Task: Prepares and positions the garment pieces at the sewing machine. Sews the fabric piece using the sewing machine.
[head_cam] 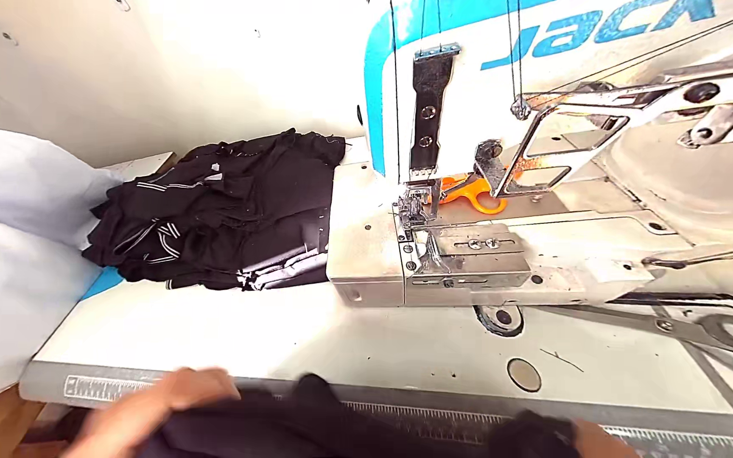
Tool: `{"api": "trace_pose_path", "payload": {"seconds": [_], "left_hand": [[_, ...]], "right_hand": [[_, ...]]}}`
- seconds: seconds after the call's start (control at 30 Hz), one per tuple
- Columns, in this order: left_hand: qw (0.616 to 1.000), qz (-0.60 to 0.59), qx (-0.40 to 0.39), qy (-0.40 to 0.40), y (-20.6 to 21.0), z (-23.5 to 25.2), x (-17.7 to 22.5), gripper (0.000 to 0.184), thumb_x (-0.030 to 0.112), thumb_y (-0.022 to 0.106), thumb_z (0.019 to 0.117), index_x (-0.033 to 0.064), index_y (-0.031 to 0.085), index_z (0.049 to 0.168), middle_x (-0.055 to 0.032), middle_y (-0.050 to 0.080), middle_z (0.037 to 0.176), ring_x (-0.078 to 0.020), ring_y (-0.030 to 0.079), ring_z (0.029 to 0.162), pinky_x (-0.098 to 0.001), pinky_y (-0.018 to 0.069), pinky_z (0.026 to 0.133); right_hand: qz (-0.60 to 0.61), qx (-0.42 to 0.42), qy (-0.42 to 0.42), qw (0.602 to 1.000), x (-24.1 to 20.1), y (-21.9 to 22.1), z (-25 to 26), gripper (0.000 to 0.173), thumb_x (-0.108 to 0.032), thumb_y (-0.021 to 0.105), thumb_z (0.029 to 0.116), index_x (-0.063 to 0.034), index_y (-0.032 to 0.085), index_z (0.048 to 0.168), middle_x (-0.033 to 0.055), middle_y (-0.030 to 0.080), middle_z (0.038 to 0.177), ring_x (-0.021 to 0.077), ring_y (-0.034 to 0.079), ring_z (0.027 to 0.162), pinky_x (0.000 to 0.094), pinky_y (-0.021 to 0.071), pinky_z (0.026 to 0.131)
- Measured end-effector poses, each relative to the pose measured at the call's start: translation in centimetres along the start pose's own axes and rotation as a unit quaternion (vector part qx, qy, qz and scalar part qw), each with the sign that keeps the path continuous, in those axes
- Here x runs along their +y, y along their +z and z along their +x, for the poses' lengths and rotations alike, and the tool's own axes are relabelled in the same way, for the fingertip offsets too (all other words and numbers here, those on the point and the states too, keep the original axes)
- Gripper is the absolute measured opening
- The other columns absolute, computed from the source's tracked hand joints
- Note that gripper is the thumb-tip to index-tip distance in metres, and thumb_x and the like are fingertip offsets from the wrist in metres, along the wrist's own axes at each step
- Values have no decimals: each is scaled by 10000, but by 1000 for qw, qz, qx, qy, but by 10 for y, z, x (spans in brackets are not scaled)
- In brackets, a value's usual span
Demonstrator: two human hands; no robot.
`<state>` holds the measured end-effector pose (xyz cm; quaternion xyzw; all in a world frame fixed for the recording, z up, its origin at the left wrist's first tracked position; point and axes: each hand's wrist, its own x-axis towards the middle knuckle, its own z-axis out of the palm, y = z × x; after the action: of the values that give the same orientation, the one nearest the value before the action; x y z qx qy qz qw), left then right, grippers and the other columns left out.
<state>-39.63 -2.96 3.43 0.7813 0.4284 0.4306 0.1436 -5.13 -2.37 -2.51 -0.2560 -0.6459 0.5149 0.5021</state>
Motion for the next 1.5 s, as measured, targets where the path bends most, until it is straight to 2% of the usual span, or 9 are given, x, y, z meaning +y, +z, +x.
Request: {"api": "trace_pose_path", "payload": {"seconds": [0.17,0.27,0.4,0.6,0.83,1.0,1.1,1.33,1.5], "left_hand": [[919,353,25,176,-47,117,-23,367,270,609,918,-65,639,1067,-266,700,987,-370,689,876,-535,538,735],[923,374,-14,94,-15,143,-25,560,141,687,912,-104,501,1381,-390,532,1360,-627,501,1251,-782,363,1010],[988,152,9,4,57,51,-7,386,405,701,963,44,648,1090,-74,693,934,-122,678,808,-310,586,695],[989,-37,101,-104,147,-14,3,384,206,811,857,-6,562,1058,-50,692,964,21,683,866,-160,589,796],[981,-29,173,-84,133,-21,4,159,64,492,988,38,621,1076,78,710,983,123,616,901,-80,515,808],[982,69,129,-116,115,-32,18,199,54,685,937,-71,632,1083,-78,722,798,27,642,688,-131,536,675],[967,77,225,-88,92,-47,6,147,81,621,960,99,665,1100,122,719,956,115,645,864,-97,539,791],[848,-394,333,-124,99,-43,17,231,198,584,1030,258,788,1120,92,758,1098,-15,692,1054,-200,561,924],[974,-133,176,-57,89,-59,15,208,114,592,1042,180,761,1146,130,746,1121,36,670,1075,-158,532,964]], "right_hand": [[3,22,-1,1000,16,35,44,145,-165,666,987,-44,718,928,-85,703,850,-101,612,794,117,519,712],[56,79,35,995,36,48,59,94,-172,734,930,-79,733,914,-96,712,821,-59,655,759,145,560,697],[89,84,103,987,50,43,61,125,-164,683,976,-65,753,947,-68,719,839,-15,672,778,184,573,722],[4,42,26,999,53,45,48,176,-121,645,991,11,751,942,-27,713,822,-73,619,738,114,520,681],[-151,115,-65,980,64,56,50,193,-85,681,900,25,674,1058,70,718,951,35,687,857,182,580,776],[-288,129,-126,941,65,60,61,169,-82,699,853,-34,752,1006,75,741,939,61,697,884,158,559,791],[-322,148,-158,922,56,51,52,131,-82,679,918,-64,765,1015,66,740,960,27,684,925,113,537,833],[-266,180,-159,934,73,55,27,88,-130,695,932,-127,630,992,-8,646,1005,-13,631,961,97,524,840],[118,187,-37,975,61,51,27,125,-143,756,902,-199,754,1014,-89,723,989,-31,666,918,130,549,796]]}}
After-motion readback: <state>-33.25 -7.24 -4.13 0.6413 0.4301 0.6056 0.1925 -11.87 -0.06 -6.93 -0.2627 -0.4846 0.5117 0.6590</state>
